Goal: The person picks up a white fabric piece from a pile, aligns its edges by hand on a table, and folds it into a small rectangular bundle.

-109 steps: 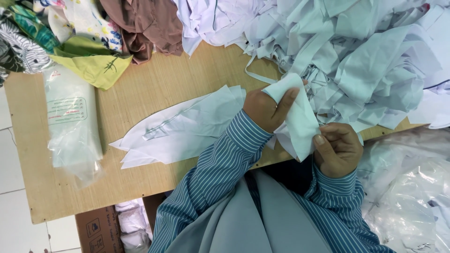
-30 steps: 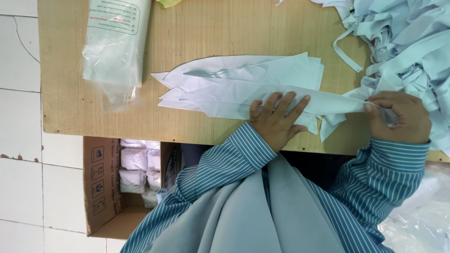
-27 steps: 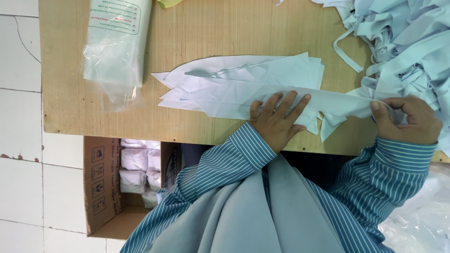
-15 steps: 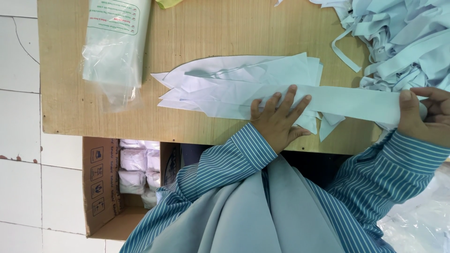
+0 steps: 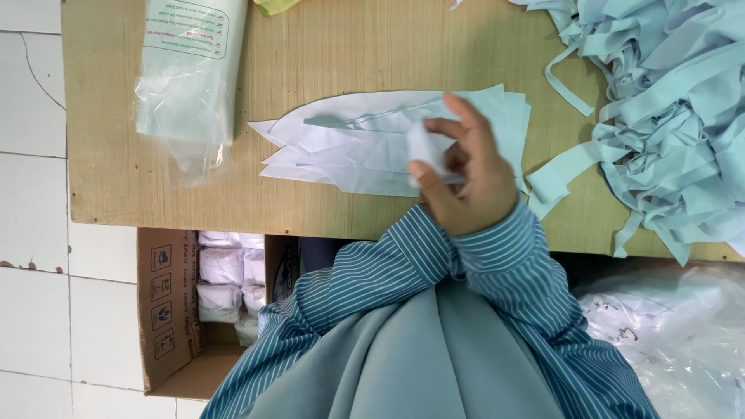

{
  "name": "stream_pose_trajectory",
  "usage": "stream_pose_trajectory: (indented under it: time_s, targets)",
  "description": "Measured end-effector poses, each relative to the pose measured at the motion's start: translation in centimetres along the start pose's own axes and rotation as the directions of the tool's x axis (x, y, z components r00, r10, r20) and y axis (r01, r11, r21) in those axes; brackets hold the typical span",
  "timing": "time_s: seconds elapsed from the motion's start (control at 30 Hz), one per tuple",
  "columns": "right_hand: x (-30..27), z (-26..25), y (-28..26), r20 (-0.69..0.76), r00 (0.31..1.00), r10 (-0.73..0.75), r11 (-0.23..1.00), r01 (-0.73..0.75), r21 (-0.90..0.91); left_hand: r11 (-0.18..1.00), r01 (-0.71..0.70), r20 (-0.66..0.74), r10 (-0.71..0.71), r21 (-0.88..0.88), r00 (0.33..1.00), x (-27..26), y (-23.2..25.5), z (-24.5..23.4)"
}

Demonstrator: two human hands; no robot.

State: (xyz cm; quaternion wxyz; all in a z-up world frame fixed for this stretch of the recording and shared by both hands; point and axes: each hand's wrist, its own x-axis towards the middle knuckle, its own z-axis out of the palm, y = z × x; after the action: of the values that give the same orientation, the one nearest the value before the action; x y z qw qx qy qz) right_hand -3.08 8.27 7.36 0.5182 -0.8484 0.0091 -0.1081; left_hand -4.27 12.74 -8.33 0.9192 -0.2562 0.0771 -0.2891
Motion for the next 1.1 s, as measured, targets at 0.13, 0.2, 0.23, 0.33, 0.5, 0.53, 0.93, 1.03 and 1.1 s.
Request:
stream_pose_trajectory:
  time_s: [0.13, 0.2, 0.23, 0.33, 0.5, 0.53, 0.93, 1.03, 1.1]
  targets:
    - [-1.4, 4.3, -0.4, 0.298, 0.885, -0.358, 0.925, 0.293, 0.241, 0.722, 0.123, 0.054, -0.119, -0.681, 0.991, -0.9, -1.5, 2.1]
    - [-2.3, 5.0, -0.4, 0.316, 0.802, -0.507, 0.831, 0.357, 0.427, 0.410, 0.161, 0.105, -0.157, -0.898, 0.982, -1.3, -2.2, 4.3]
    - [-2.5, 4.6, -0.4, 0.291, 0.801, -0.523, 0.819, 0.376, 0.434, 0.227, 0.173, 0.137, -0.167, -0.958, 0.976, -1.4, -2.6, 5.4]
    - [-2.4, 2.3, 1.6, 0.158, 0.861, -0.484, 0.858, 0.431, 0.278, -0.344, 0.169, 0.232, -0.150, -0.924, 0.961, -1.6, -4.2, 8.2]
    - [-2.5, -3.5, 5.1, -0.110, 0.922, -0.373, 0.915, 0.345, -0.207, -0.899, 0.112, 0.332, -0.039, -0.423, 0.942, -2.1, -3.9, 9.4]
    - [-2.9, -4.0, 6.0, -0.126, 0.937, -0.325, 0.918, 0.281, -0.280, -0.932, 0.002, 0.241, -0.092, -0.364, 0.966, -2.2, -3.0, 8.3]
    - [-3.7, -4.4, 9.7, -0.187, 0.971, -0.150, 0.951, 0.090, -0.295, -0.979, 0.012, 0.369, -0.066, -0.206, 0.927, -3.2, -0.5, 6.2]
    - [-4.2, -4.3, 10.3, -0.155, 0.975, -0.158, 0.938, 0.099, -0.332, -0.972, 0.151, 0.468, 0.049, -0.182, 0.883, -3.4, 0.7, 5.4]
    - [-4.5, -4.2, 12.0, -0.178, 0.962, -0.206, 0.898, 0.113, -0.426, -0.953, 0.235, 0.494, 0.114, -0.190, 0.862, -3.4, 1.6, 4.7]
